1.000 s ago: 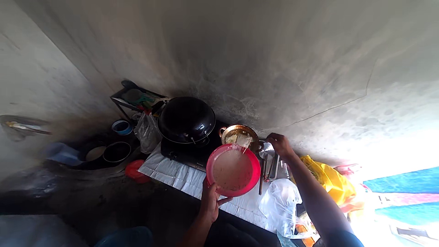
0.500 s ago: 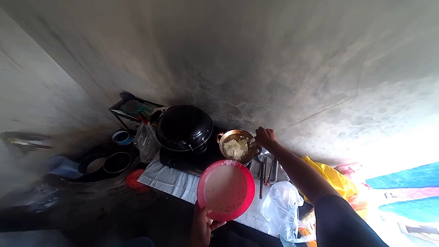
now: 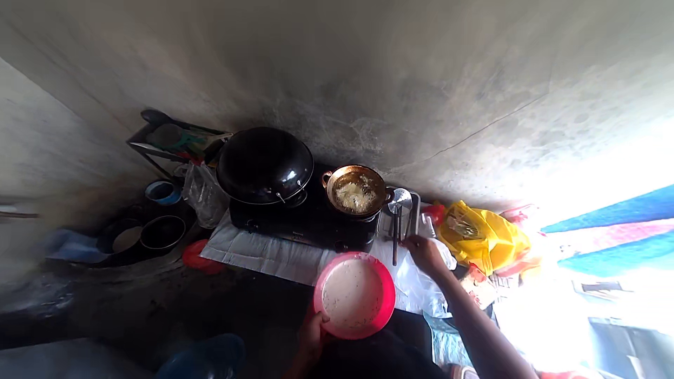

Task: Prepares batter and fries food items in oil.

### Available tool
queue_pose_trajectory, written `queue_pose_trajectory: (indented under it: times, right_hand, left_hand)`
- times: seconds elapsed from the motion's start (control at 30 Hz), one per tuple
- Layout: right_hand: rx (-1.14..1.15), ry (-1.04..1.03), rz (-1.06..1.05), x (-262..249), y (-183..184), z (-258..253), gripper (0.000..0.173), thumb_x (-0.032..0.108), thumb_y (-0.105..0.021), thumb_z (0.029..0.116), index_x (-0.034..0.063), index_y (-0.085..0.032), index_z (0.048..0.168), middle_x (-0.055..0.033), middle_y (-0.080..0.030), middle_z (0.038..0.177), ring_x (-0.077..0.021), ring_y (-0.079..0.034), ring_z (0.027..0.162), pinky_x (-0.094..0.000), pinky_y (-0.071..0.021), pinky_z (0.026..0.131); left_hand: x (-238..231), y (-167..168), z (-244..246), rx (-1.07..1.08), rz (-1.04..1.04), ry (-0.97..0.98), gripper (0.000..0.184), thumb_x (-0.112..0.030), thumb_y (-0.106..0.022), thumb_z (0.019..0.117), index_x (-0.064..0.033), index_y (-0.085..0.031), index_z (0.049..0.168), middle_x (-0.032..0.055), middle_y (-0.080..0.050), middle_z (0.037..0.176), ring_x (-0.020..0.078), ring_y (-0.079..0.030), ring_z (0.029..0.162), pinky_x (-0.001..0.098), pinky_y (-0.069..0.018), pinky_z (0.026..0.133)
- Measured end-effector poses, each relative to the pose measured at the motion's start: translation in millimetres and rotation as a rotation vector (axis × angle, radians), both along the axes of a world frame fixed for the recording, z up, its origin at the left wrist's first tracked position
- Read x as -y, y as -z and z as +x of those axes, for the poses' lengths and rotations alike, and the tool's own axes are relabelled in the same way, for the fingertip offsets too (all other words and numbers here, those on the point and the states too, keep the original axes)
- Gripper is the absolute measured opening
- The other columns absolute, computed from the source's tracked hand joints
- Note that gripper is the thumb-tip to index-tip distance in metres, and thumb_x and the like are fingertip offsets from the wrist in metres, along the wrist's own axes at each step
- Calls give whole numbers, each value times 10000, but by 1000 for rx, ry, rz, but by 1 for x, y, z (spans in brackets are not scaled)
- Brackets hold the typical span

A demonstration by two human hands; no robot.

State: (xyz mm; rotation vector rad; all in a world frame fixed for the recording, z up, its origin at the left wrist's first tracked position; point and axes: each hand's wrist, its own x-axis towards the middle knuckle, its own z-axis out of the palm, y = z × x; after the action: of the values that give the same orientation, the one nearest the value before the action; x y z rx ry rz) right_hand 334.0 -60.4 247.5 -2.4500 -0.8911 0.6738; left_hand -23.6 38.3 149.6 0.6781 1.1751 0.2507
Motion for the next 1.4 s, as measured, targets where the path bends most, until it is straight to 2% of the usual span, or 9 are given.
queue_pose_trajectory:
  times: [0.3, 0.53, 0.73, 0.8, 0.87, 0.97, 1.1, 1.27, 1.4]
  right_hand:
    - [-110, 198, -108, 113, 105, -132, 287, 291, -589, 1017, 53, -749, 1019, -130, -622, 1393, -272, -656, 1181, -476, -539, 1000]
    - [-224, 286, -47, 116, 131, -152, 287, 269, -564, 1042, 42, -730, 1101, -143, -685, 1243, -256, -696, 1065, -465, -560, 959]
    - [-292, 366, -12, 109, 134, -151, 291, 269, -546, 1055, 44, -713, 1134, -143, -658, 1288, -224, -718, 998, -422, -609, 882]
    - [-290, 369, -6, 112, 136, -152, 292, 270, -547, 1053, 46, -714, 1136, -137, -664, 1283, -210, -720, 979, -410, -611, 871]
    - [-263, 363, 13, 115, 139, -153, 291, 266, -544, 1055, 45, -708, 1151, -140, -660, 1280, -204, -722, 983, -399, -619, 868]
    - [-122, 338, 9, 117, 140, -153, 307, 285, -539, 1047, 59, -724, 1141, -131, -686, 1258, -229, -693, 1084, -440, -563, 955]
    - [48, 348, -55, 110, 129, -145, 291, 312, -557, 1030, 101, -752, 1075, -126, -691, 1144, -283, -690, 1015, -500, -571, 862]
    - [206, 291, -29, 103, 106, -135, 316, 299, -491, 1041, 132, -757, 1079, -75, -738, 1021, -257, -721, 917, -507, -577, 765]
    - [158, 77, -120, 94, 102, -131, 313, 298, -486, 1018, 145, -746, 1100, -70, -737, 1070, -265, -725, 907, -514, -578, 743]
  left_hand:
    - [9, 44, 22, 38, -7, 168, 409, -83, -517, 968, -19, -535, 1371, 197, -683, 1148, 278, -691, 1005, 472, -593, 817]
    - [8, 79, 43, 18, 25, 200, 531, -134, -536, 948, -78, -456, 1470, 217, -653, 1229, 328, -676, 1057, 516, -593, 813]
    - [0, 74, 43, -180, 158, 56, 728, -560, -560, 1015, -223, -284, 1599, 195, -510, 1490, 383, -598, 1262, 630, -577, 891]
    - [-6, 65, 29, -226, 286, -28, 635, -453, -436, 1091, -176, -224, 1622, 206, -434, 1546, 397, -545, 1317, 655, -550, 922]
    - [-15, 47, 25, -274, 488, -83, 507, -337, -350, 1128, -81, -287, 1561, 202, -598, 1381, 313, -674, 1166, 529, -620, 873]
    - [-23, 9, 35, -299, 766, 145, 457, -223, -373, 1121, 97, -378, 1447, 226, -651, 1263, 230, -679, 1151, 412, -545, 1040]
    - [-21, 6, 73, -246, 882, 531, 396, -299, -561, 1054, 16, -621, 1286, 190, -696, 1173, 273, -673, 1122, 475, -527, 1020]
    - [-25, 38, 80, -303, 1049, 360, 608, -347, -624, 1005, -48, -455, 1507, 197, -601, 1341, 297, -604, 1208, 454, -499, 1043]
    - [-17, 62, 51, -291, 739, 366, 685, -310, -662, 981, -8, -385, 1529, 244, -546, 1406, 301, -595, 1242, 451, -514, 1037]
